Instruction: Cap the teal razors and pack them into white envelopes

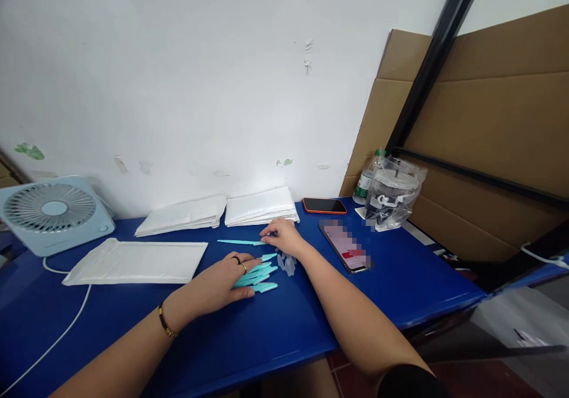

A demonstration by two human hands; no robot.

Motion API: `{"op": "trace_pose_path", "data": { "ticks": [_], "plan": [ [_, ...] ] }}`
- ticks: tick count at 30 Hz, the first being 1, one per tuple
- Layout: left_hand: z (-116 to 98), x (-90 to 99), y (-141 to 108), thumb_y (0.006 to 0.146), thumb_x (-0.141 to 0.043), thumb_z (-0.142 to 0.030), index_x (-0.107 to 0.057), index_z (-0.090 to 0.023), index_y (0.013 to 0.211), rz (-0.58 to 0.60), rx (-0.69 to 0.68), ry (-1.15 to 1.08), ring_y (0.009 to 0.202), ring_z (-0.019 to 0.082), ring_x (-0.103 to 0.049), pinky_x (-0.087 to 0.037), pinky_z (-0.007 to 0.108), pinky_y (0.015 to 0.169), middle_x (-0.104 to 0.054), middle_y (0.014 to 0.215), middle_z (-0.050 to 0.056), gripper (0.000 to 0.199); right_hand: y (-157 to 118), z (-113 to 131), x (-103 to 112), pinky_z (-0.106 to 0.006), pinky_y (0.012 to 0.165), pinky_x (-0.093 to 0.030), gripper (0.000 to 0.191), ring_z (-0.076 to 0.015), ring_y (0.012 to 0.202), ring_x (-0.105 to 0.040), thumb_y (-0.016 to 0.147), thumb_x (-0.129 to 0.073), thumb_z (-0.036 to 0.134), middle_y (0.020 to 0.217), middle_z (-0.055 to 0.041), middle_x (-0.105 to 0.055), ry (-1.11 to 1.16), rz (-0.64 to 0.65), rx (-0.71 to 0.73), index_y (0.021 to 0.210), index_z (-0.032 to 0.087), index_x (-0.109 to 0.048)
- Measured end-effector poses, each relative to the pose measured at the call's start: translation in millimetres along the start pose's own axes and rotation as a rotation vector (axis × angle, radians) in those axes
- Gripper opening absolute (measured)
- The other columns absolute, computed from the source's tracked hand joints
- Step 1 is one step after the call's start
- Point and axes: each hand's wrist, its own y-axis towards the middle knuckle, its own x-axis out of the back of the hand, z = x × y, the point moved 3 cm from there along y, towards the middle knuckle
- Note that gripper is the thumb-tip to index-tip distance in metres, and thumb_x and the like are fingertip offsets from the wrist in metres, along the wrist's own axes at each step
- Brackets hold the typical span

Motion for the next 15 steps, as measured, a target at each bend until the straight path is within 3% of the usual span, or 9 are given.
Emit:
{"op": "trace_pose_path", "data": {
  "ticks": [3, 6, 10, 15],
  "plan": [
    [12.5, 2.9, 5.6, 0.089, -0.042, -0.036, -0.055, -0.022, 0.119, -0.105, 0.103, -0.076, 0.105, 0.021, -0.053, -0.041, 0.031, 0.089, -0.06, 0.113, 0.008, 0.035, -7.1, -3.9, 20.0, -0.029, 0.08, -0.041, 0.012, -0.0173, 0.086, -0.058, 0.079, -0.063, 0.028, 0.086, -0.0033, -0.066, -0.01, 0.059, 0.007, 0.084, 0.022, -0.072],
    [29.5, -0.7, 12.1, 0.083, -0.049, -0.033, -0.062, -0.021, 0.093, -0.128, 0.218, -0.086, 0.088, 0.02, -0.058, -0.044, 0.029, 0.075, -0.064, 0.095, 0.005, 0.02, -15.5, -7.4, 35.2, -0.031, 0.081, -0.038, 0.014, -0.0177, 0.084, -0.058, 0.077, -0.065, 0.029, 0.088, -0.003, -0.065, -0.1, 0.179, -0.006, 0.088, 0.023, -0.072],
    [44.3, -7.6, 15.8, 0.079, -0.051, -0.032, -0.06, -0.021, 0.076, -0.08, 0.312, -0.136, 0.068, 0.017, -0.057, -0.038, 0.025, 0.057, -0.064, 0.077, 0.002, 0.015, -20.0, -7.6, 36.5, -0.031, 0.08, -0.037, 0.011, -0.0178, 0.083, -0.057, 0.073, -0.067, 0.026, 0.087, -0.0031, -0.063, -0.195, 0.29, -0.049, 0.082, 0.021, -0.071],
    [50.6, -2.4, 13.7, 0.081, -0.046, -0.032, -0.058, -0.021, 0.078, -0.151, 0.335, -0.206, 0.068, 0.016, -0.057, -0.035, 0.024, 0.055, -0.064, 0.077, 0.001, 0.016, -20.0, -6.5, 31.7, -0.028, 0.073, -0.039, 0.005, -0.0166, 0.078, -0.057, 0.072, -0.065, 0.022, 0.083, -0.0028, -0.064, -0.164, 0.292, -0.109, 0.073, 0.018, -0.066]
  ]
}}
